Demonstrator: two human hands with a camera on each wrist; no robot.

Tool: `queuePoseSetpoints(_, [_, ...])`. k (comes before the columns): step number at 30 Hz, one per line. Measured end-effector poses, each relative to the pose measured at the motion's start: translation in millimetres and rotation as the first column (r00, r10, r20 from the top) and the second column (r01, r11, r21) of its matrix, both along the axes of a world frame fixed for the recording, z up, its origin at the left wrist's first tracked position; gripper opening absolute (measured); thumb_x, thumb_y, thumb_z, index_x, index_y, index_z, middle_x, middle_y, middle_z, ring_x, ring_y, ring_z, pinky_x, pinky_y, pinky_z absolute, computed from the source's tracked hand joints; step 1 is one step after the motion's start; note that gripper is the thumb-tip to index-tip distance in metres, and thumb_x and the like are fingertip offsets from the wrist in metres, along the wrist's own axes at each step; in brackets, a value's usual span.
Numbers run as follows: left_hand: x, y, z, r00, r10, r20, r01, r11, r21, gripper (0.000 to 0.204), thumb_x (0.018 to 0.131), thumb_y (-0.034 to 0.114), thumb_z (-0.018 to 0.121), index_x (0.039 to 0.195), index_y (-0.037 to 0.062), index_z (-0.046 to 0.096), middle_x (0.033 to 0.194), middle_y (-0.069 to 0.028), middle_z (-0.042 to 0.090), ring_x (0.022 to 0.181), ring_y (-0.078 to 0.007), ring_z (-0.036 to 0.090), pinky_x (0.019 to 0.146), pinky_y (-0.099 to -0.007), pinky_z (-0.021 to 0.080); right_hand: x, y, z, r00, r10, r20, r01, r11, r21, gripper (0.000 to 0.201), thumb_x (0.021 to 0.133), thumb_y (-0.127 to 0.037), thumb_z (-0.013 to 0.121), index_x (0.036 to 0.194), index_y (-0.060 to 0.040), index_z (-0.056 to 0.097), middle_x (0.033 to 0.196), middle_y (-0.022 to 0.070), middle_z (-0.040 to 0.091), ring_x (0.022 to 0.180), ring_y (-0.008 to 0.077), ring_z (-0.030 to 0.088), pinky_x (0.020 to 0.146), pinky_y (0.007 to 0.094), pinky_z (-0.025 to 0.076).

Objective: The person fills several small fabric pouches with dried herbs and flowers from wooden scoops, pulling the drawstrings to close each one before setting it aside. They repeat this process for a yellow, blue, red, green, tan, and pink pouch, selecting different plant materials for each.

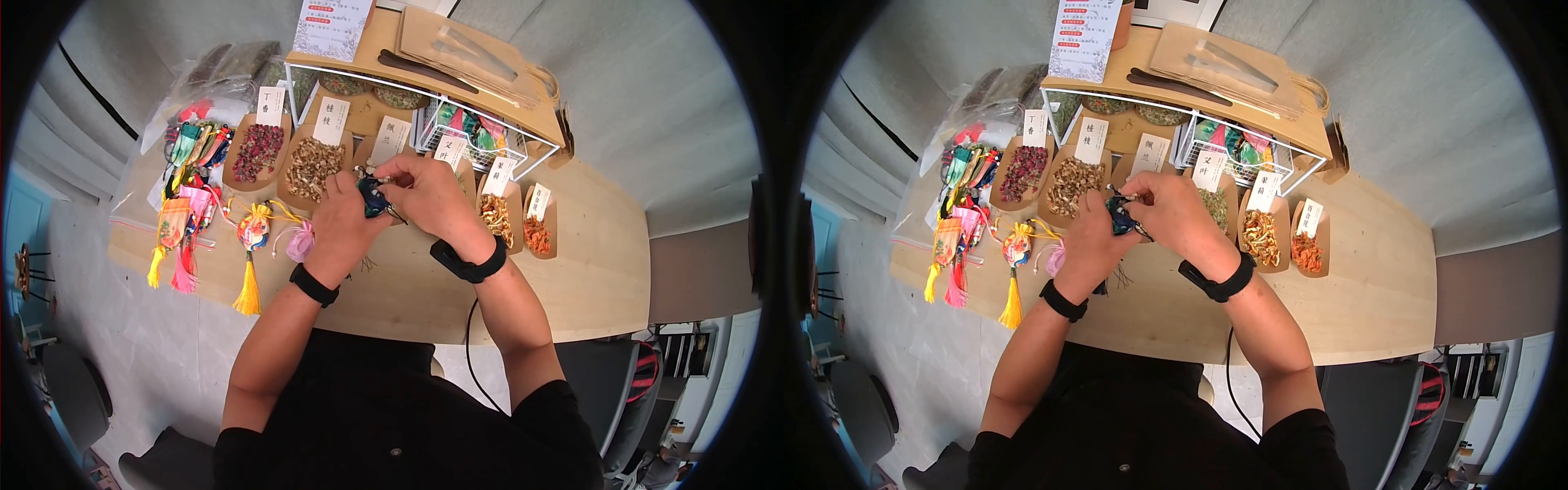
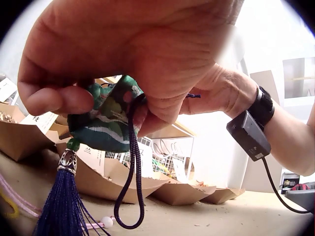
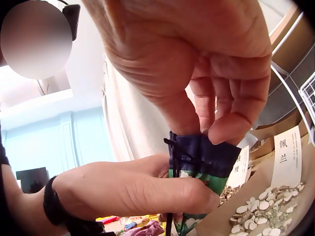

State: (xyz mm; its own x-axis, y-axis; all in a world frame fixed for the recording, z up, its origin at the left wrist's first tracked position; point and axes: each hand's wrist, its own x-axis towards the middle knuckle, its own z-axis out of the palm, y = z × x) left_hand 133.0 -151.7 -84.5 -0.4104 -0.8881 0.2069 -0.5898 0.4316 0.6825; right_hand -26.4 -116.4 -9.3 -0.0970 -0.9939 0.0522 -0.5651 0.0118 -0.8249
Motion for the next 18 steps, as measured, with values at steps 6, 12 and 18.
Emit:
queuePoseSetpoints(6, [-4, 1, -1, 0.999, 0.023, -0.038, -0.023, 1.0, -0.001, 0.066, 0.072, 0.026, 0.091, 0.114, -0.0004, 0.047, 0.112, -0.0199, 0.055, 0.102, -0.0426, 0.063, 0.081, -0.0505, 0.055, 4, 8, 8, 1.0, 0.008, -0.028, -0.007, 0.999, 0.046, 0.025, 0.096, -0.003, 0.069, 0.12, 0.0005, 0.075, 0.102, 0.0118, 0.079, 0.09, 0.0162, 0.074, 0.082, 0.0306, 0.058])
queuePoseSetpoints(12, [-7, 5, 4, 0.992, 0.028, -0.123, -0.03, 0.999, -0.019, 0.074, 0.069, 0.032, 0.094, 0.115, 0.0, 0.046, 0.111, -0.0201, 0.056, 0.099, -0.0431, 0.064, 0.081, -0.0501, 0.054, 9, 26, 17, 0.997, -0.065, 0.034, 0.07, 0.983, -0.168, 0.024, 0.097, -0.003, 0.068, 0.12, -0.0009, 0.075, 0.104, 0.0117, 0.078, 0.093, 0.0168, 0.073, 0.084, 0.0296, 0.057])
queuePoseSetpoints(18, [2, 12, 16, 0.95, 0.056, -0.308, -0.05, 0.998, 0.028, 0.079, 0.07, 0.036, 0.095, 0.12, -0.0006, 0.047, 0.112, -0.022, 0.059, 0.101, -0.0426, 0.065, 0.08, -0.0493, 0.054, 8, 63, 22, 0.983, -0.161, 0.085, 0.174, 0.97, -0.17, 0.025, 0.099, -0.004, 0.069, 0.123, 0.0002, 0.073, 0.115, 0.0092, 0.076, 0.099, 0.0144, 0.071, 0.089, 0.0295, 0.056])
